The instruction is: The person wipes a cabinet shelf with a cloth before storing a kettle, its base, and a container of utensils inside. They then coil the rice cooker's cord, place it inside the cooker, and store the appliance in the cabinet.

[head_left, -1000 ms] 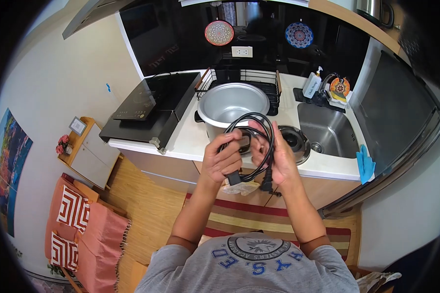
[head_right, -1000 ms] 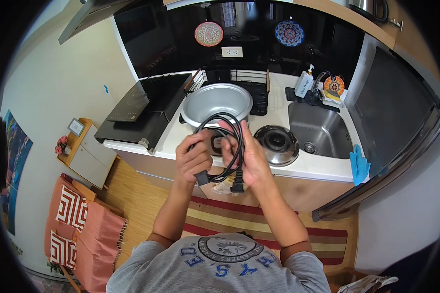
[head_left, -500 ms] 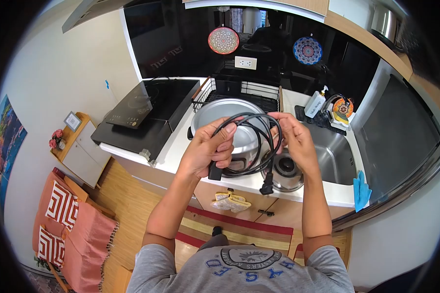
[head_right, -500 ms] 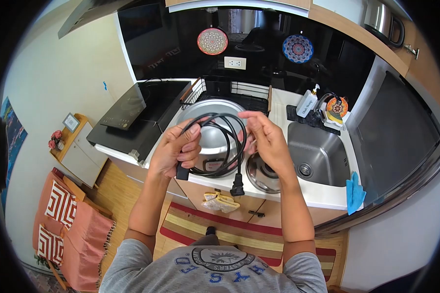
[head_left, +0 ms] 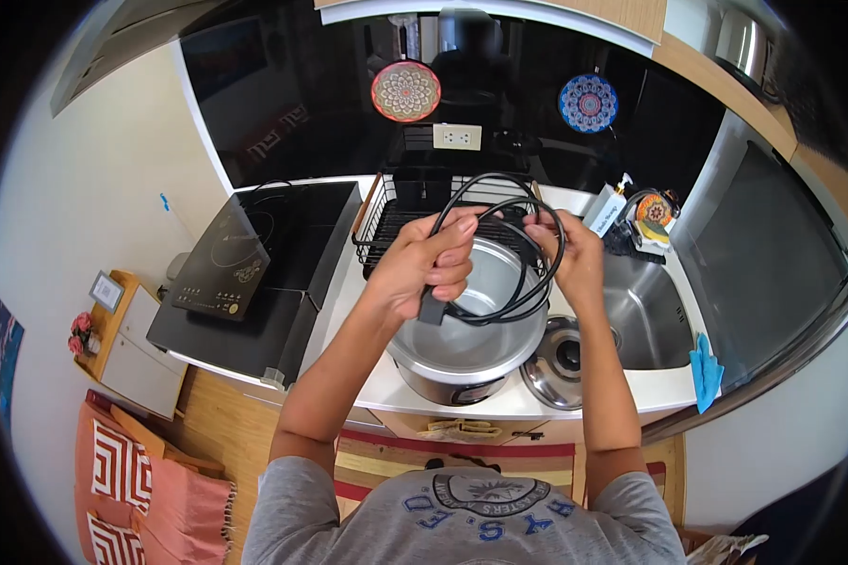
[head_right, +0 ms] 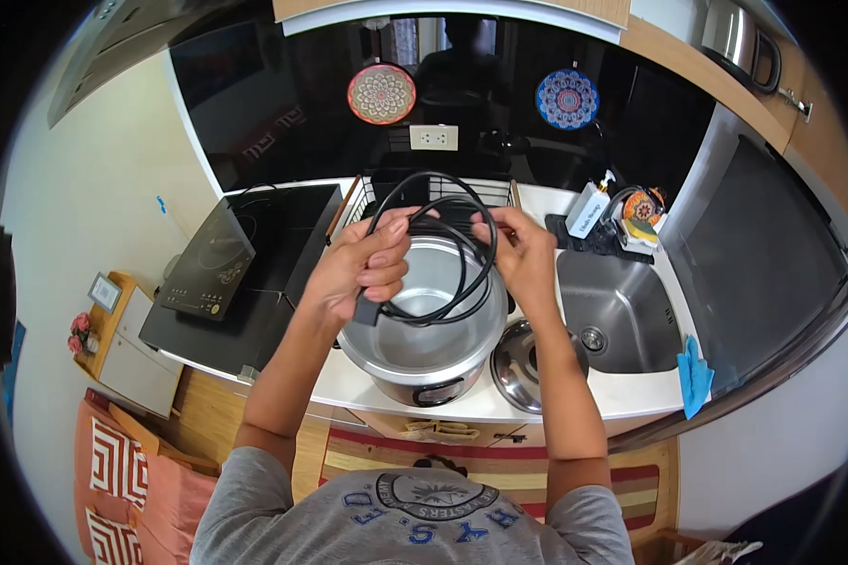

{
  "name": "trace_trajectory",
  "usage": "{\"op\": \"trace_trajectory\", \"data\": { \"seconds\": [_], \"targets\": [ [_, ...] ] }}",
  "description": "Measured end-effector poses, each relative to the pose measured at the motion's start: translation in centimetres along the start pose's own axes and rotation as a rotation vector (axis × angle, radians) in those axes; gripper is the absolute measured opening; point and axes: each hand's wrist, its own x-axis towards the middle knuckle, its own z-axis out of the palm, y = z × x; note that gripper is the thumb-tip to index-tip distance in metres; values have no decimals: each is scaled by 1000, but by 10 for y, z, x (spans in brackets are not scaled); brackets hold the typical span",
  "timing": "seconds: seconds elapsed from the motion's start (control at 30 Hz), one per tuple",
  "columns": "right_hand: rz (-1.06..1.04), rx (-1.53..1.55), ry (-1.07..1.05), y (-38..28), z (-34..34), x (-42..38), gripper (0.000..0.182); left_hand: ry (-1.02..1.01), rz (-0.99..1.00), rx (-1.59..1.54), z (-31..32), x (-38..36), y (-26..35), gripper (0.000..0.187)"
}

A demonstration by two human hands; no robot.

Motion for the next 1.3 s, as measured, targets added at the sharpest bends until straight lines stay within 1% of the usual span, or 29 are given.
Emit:
{"op": "trace_trajectory", "data": {
  "seconds": [0.03, 0.07, 0.13, 0.17, 0.2, 0.23, 0.27, 0.33, 0.37, 0.4, 0.47, 0.5, 0.53, 0.6, 0.63, 0.67, 0.73, 0.77, 0.8, 0.87, 0.9, 0.97, 1.0, 1.07, 1.1, 1.13, 1.2, 1.27, 1.3],
  "targets": [
    [231, 158, -129, 9, 1, 2, 11, 23, 47, -19, -4, 10, -5, 27],
    [383, 260, -184, 18, 7, 1, 11, 46, 97, -37, -10, 19, -8, 26],
    [568, 390, -291, 33, 10, -2, 21, 75, 86, -42, -29, 36, -15, 24],
    [576, 389, -282, 32, 10, -2, 21, 151, 53, -43, -39, 42, -20, 23],
    [723, 543, -259, 25, 9, -2, 28, 230, 19, -43, -48, 47, -26, 23],
    [870, 700, -232, 24, 8, -4, 35, 249, -10, -43, -56, 49, -34, 22],
    [883, 699, -225, 30, 7, -3, 35, 252, -22, -51, -61, 51, -41, 22],
    [1004, 433, -414, 47, 5, -5, 41, 287, -160, 237, -70, 51, -60, 26],
    [977, 256, -387, 43, 12, -9, 45, 283, -230, 342, -78, 52, -67, 32],
    [988, 258, -389, 50, 16, -10, 45, 288, -239, 337, -85, 53, -72, 32],
    [1026, 37, -526, 62, 22, -6, 57, 306, -358, 690, -95, 55, -81, 40],
    [1077, -10, -554, 64, 26, -2, 69, 252, -341, 775, -100, 54, -82, 46],
    [1086, -3, -553, 67, 32, -3, 69, 252, -352, 776, -103, 54, -86, 46],
    [1092, -334, -736, 77, 42, -6, 73, 195, -610, 1014, -89, 49, -76, 48],
    [1134, -332, -827, 81, 45, -6, 77, 128, -660, 1141, -93, 51, -81, 52],
    [1141, -328, -828, 84, 50, -10, 77, 126, -668, 1138, -90, 52, -81, 52],
    [1220, -490, -889, 89, 59, -16, 76, 7, -875, 1275, -86, 54, -81, 56],
    [1240, -456, -910, 103, 59, -19, 74, 13, -872, 1283, -104, 57, -101, 55],
    [1247, -452, -920, 101, 61, -19, 74, 17, -883, 1275, -105, 57, -104, 55],
    [1256, -548, -938, 96, 65, -16, 74, 26, -1010, 1320, -109, 61, -111, 55],
    [1263, -544, -946, 91, 67, -12, 74, 27, -1020, 1312, -108, 62, -108, 55],
    [998, -792, -1140, 84, 67, -9, 70, 42, -1063, 1159, -107, 59, -104, 54],
    [1014, -785, -1151, 84, 64, -6, 70, 36, -1079, 1146, -107, 60, -103, 54],
    [287, -1044, -1287, 84, 56, 2, 58, -26, -1068, 1178, -109, 62, -100, 56],
    [265, -947, -1142, 68, 46, 8, 46, -70, -1069, 1242, -107, 62, -95, 56],
    [244, -851, -996, 47, 33, 14, 41, -83, -1081, 1227, -104, 62, -89, 56],
    [359, -590, -670, 25, -6, 22, 27, -159, -1001, 1338, -105, 64, -79, 57],
    [422, -897, -501, 22, -55, 14, 22, -206, -952, 1361, -112, 65, -78, 60],
    [448, -1026, -540, 38, -78, -1, 23, -237, -934, 1377, -112, 67, -77, 62]
  ]
}}
